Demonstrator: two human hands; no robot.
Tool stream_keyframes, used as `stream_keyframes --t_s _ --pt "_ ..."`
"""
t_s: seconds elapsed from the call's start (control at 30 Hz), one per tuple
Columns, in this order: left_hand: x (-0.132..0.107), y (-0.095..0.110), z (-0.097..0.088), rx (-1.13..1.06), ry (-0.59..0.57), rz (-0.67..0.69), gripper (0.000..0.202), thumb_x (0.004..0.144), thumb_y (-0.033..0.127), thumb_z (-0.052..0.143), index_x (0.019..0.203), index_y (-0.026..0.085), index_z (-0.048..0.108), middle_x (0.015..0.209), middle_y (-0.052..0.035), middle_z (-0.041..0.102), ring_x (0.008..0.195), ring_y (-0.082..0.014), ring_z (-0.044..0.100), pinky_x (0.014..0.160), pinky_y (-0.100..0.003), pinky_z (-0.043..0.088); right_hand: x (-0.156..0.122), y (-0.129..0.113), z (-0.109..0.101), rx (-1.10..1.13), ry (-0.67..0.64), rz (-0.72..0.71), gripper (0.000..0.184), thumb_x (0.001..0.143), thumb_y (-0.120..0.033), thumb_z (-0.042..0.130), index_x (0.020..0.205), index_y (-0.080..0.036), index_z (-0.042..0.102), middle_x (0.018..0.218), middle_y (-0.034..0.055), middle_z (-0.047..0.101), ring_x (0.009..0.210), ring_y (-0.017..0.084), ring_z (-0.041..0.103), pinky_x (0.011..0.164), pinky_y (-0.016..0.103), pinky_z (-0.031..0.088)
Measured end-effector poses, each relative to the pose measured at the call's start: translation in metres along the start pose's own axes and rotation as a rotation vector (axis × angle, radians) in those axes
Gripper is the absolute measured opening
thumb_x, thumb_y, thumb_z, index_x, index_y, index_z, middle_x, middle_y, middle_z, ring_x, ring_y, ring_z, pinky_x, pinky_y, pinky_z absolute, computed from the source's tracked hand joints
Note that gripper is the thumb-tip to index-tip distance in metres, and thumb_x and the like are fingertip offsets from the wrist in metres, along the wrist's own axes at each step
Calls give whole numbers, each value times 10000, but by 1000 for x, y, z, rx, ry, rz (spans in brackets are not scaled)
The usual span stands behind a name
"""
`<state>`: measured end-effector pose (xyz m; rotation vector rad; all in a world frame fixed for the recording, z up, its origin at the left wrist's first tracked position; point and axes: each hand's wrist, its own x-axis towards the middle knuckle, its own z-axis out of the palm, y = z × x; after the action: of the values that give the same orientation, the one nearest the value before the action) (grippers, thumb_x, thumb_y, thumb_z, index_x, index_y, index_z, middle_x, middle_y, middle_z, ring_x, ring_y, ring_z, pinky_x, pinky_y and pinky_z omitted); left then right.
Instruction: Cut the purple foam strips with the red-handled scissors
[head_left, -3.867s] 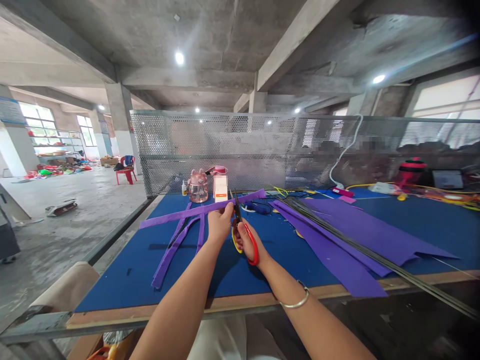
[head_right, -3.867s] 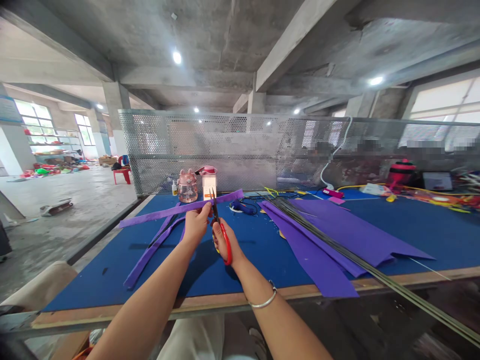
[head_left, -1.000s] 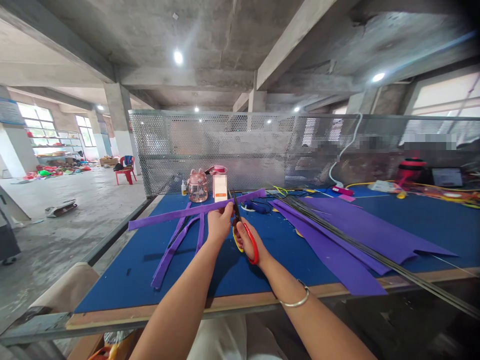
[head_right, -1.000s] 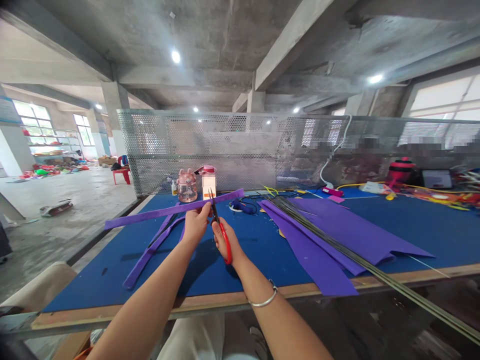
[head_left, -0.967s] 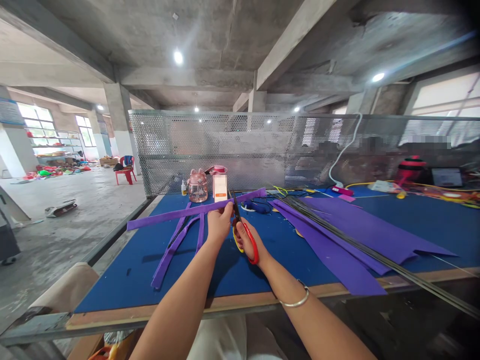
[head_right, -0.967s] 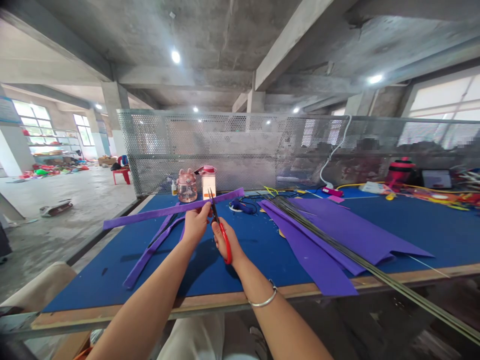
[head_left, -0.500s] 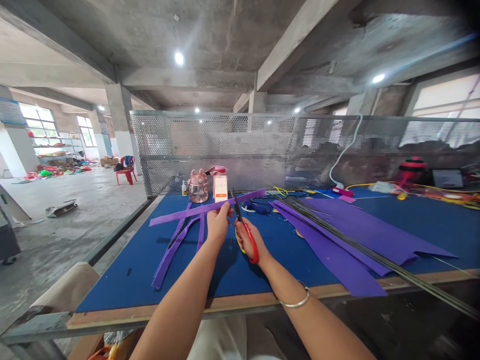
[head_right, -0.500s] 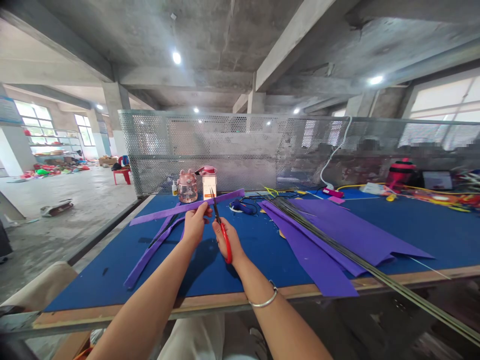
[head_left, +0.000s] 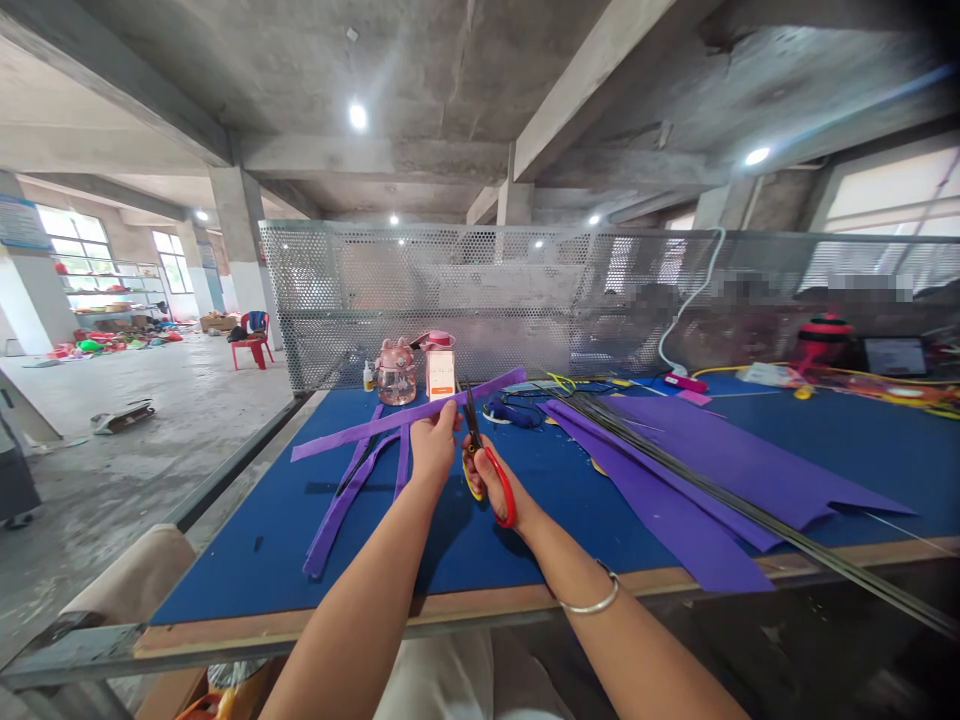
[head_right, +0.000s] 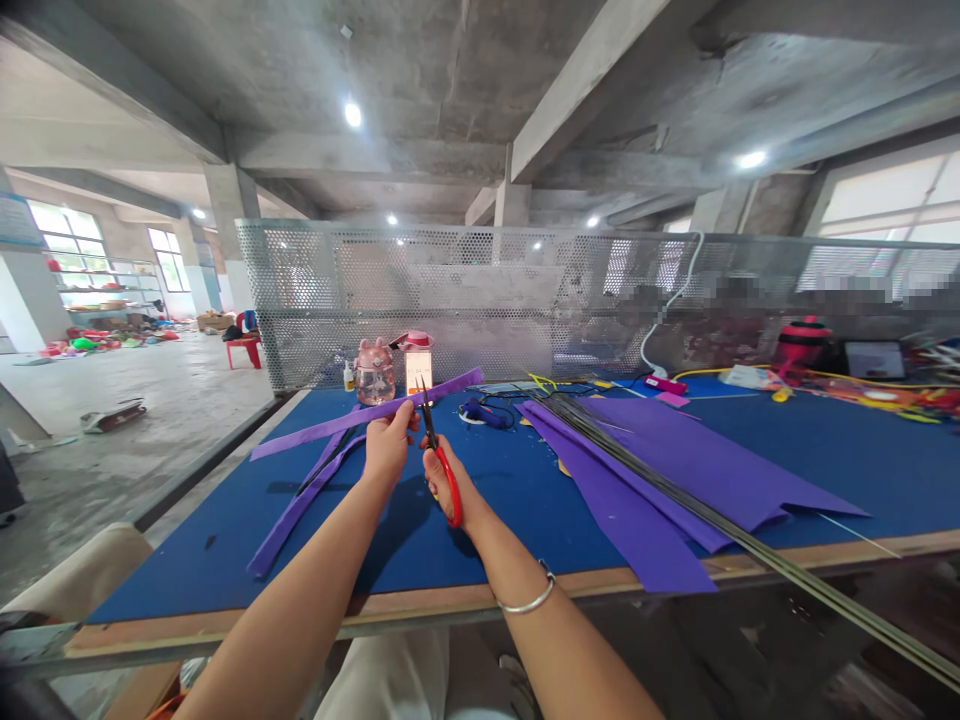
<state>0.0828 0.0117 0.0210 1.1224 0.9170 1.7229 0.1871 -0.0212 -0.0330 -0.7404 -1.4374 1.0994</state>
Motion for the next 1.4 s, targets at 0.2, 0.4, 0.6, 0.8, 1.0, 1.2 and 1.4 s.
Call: stream_keyframes --t_s 0.2,0.4,0.6,0.8,1.0,1.2,1.4 --pt "1 -5 -1 79 -53 29 358 731 473 674 621 132 669 600 -51 647 549 -144 569 486 -242 397 1 2 -2 -30 33 -27 686 744 -837 543 1047 -223 492 659 -73 366 510 93 314 460 226 278" --pt "2 -7 -1 104 -57 48 347 739 462 654 600 145 673 583 -52 652 536 -148 568 505 -256 407 1 -5 -2 -78 83 7 660 730 -828 573 970 -215 527 663 -63 374 489 79 311 418 207 236" --pt "-1 -4 1 35 -75 36 341 720 461 673 621 134 676 599 -54 648 546 -140 566 485 -238 397 1 -5 -1 -83 88 -8 652 742 -830 557 947 -212 518 624 -71 356 465 80 299 396 205 224" --pt "-7 2 4 -26 -24 -2 345 723 449 669 596 129 650 554 -32 604 484 -113 514 455 -231 374 1 0 -2 -130 52 -27 681 745 -843 533 1007 -215 509 660 -62 372 490 92 307 424 220 266" --pt "-1 -4 1 53 41 65 342 769 439 637 602 142 661 580 -40 632 534 -137 557 489 -240 389 1 1 -3 -159 29 -41 666 765 -838 513 1010 -219 483 712 -48 389 513 94 321 438 228 267" --pt "2 -3 -1 70 76 60 326 796 400 609 592 151 659 583 -39 638 565 -143 576 529 -242 412 0 2 -3 -113 -10 -3 665 774 -838 499 1047 -231 475 723 -56 354 528 95 297 458 225 253" --pt "-7 6 3 51 4 -2 291 752 364 626 561 144 631 529 -19 588 494 -119 519 454 -223 370 -1 1 -2 -115 10 -13 691 764 -847 502 1055 -220 490 713 -58 360 527 94 304 469 227 272"
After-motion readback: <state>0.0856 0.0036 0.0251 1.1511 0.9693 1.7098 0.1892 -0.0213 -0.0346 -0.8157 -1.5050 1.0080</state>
